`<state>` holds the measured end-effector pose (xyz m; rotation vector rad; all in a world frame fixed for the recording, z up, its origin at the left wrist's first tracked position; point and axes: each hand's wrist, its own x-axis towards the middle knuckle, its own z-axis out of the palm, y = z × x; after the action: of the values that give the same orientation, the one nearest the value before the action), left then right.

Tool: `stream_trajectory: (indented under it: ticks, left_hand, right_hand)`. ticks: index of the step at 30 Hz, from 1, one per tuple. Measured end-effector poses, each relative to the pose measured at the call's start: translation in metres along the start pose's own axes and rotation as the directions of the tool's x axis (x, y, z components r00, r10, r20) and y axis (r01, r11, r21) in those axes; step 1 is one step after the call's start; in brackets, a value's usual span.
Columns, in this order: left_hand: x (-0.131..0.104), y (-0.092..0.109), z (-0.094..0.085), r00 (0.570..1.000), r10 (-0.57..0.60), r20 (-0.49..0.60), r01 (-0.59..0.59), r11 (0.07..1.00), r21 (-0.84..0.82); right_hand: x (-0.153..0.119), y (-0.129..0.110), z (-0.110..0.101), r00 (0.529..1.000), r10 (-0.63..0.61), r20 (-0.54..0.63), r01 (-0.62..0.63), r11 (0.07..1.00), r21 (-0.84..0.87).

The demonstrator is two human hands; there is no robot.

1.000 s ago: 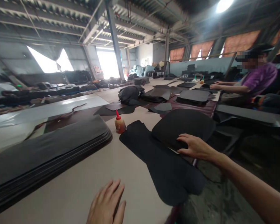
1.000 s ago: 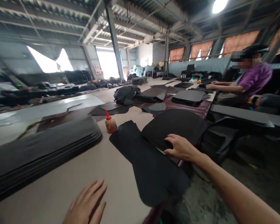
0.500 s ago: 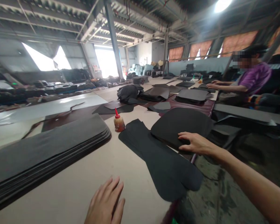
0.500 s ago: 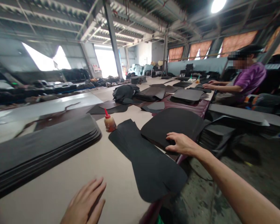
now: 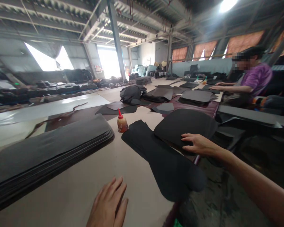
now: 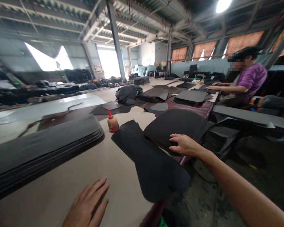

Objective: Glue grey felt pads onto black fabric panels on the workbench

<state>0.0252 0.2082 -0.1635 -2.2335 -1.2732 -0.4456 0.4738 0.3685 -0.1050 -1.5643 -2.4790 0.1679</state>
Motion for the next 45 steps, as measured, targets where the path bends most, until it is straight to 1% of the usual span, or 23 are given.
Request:
stream_trajectory:
  ticks: [9,19,23,29,34,38,39,41,43,44,45]
  left_hand:
    - [-0.001,0.000,-0.001,1.000,-0.017,0.021,0.017,1.000,-0.003]
    - [-0.004,-0.001,0.001,0.999,-0.022,0.022,0.024,0.999,-0.048]
    - [-0.004,-0.002,-0.001,0.999,-0.035,0.022,0.036,0.996,-0.086]
    - [-0.002,-0.001,-0.003,1.000,-0.020,0.001,0.020,0.997,-0.070]
    - [-0.002,0.000,-0.003,0.999,-0.027,0.018,0.029,0.996,-0.086]
    - [-0.003,0.001,-0.001,0.998,-0.051,0.021,0.053,0.993,-0.110]
    - [-0.003,0.003,-0.002,0.997,-0.067,0.027,0.070,0.990,-0.125]
    - [-0.003,0.007,-0.005,0.990,-0.122,0.078,0.134,0.975,-0.178]
    - [0.000,0.012,-0.011,0.966,-0.192,0.176,0.233,0.937,-0.261]
    - [0.002,0.015,-0.016,0.945,-0.225,0.237,0.294,0.903,-0.312]
    - [0.005,0.017,-0.020,0.920,-0.255,0.297,0.356,0.859,-0.367]
  right_hand:
    - [-0.001,-0.001,-0.002,0.999,-0.034,0.011,0.034,0.999,-0.015]
    - [-0.002,0.001,-0.006,0.995,-0.095,0.013,0.095,0.995,0.024]
    - [-0.002,0.004,-0.005,0.996,-0.088,0.001,0.087,0.995,0.041]
    - [-0.001,0.002,-0.005,0.997,-0.076,-0.020,0.077,0.996,0.045]
    - [0.001,0.001,0.005,0.996,-0.059,-0.060,0.061,0.997,0.036]
    - [-0.001,0.007,0.008,0.990,-0.003,-0.141,0.012,0.998,0.064]
    - [-0.002,0.009,0.006,0.985,0.025,-0.171,-0.013,0.997,0.073]
    - [-0.006,0.008,-0.003,0.962,0.097,-0.254,-0.078,0.993,0.086]
    - [-0.011,-0.002,-0.016,0.909,0.137,-0.393,-0.113,0.990,0.082]
    - [-0.013,-0.011,-0.024,0.868,0.128,-0.479,-0.109,0.992,0.067]
    - [-0.016,-0.023,-0.032,0.822,0.089,-0.562,-0.080,0.996,0.040]
